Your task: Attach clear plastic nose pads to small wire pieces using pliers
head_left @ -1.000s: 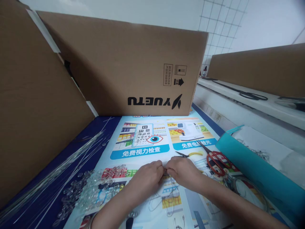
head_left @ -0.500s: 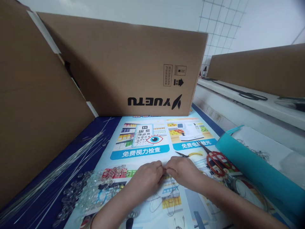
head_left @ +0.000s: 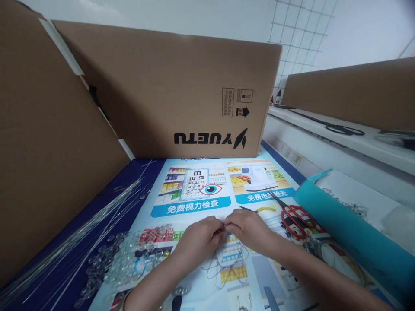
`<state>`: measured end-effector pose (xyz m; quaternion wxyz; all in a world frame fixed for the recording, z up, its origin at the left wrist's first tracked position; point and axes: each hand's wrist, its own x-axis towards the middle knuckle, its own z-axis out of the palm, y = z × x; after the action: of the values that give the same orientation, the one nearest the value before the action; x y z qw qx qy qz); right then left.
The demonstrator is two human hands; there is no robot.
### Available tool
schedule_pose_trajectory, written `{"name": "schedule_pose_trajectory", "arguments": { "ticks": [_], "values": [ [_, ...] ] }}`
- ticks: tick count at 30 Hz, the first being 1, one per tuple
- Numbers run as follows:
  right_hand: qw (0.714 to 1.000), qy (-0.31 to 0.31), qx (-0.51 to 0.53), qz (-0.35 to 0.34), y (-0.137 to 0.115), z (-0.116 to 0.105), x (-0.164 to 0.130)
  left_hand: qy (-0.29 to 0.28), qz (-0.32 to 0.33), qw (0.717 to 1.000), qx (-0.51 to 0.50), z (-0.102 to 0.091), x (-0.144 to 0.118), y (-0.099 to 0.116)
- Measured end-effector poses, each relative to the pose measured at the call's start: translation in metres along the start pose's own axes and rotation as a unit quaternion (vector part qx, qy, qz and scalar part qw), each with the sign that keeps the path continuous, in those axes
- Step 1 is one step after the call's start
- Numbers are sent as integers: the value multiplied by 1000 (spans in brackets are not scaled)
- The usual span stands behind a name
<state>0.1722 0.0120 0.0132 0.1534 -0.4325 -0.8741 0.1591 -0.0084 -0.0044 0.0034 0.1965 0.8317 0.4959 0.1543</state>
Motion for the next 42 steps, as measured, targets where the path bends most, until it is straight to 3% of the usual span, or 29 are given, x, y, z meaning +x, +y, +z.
{"name": "schedule_pose_trajectory", "arguments": {
  "ticks": [10, 19, 31, 35, 38, 42],
  "values": [
    [997, 19, 66, 23, 4, 1, 3, 69, -19, 985, -154, 6, 5, 2],
    [996, 9, 77, 33, 0, -4, 4, 94, -17, 985, -144, 8, 7, -3],
    [994, 6, 110, -18, -2, -1, 4, 67, 3, 986, -153, 9, 9, -5],
    [999, 9, 45, 3, 0, -16, 0, 64, -2, 985, -157, 7, 8, -5],
    [993, 12, -105, 56, 11, -37, -9, 64, -5, 986, -152, 5, 7, -5],
    [955, -81, -238, 156, 37, -52, -26, 60, -19, 987, -151, 4, 7, -6]
  ]
}}
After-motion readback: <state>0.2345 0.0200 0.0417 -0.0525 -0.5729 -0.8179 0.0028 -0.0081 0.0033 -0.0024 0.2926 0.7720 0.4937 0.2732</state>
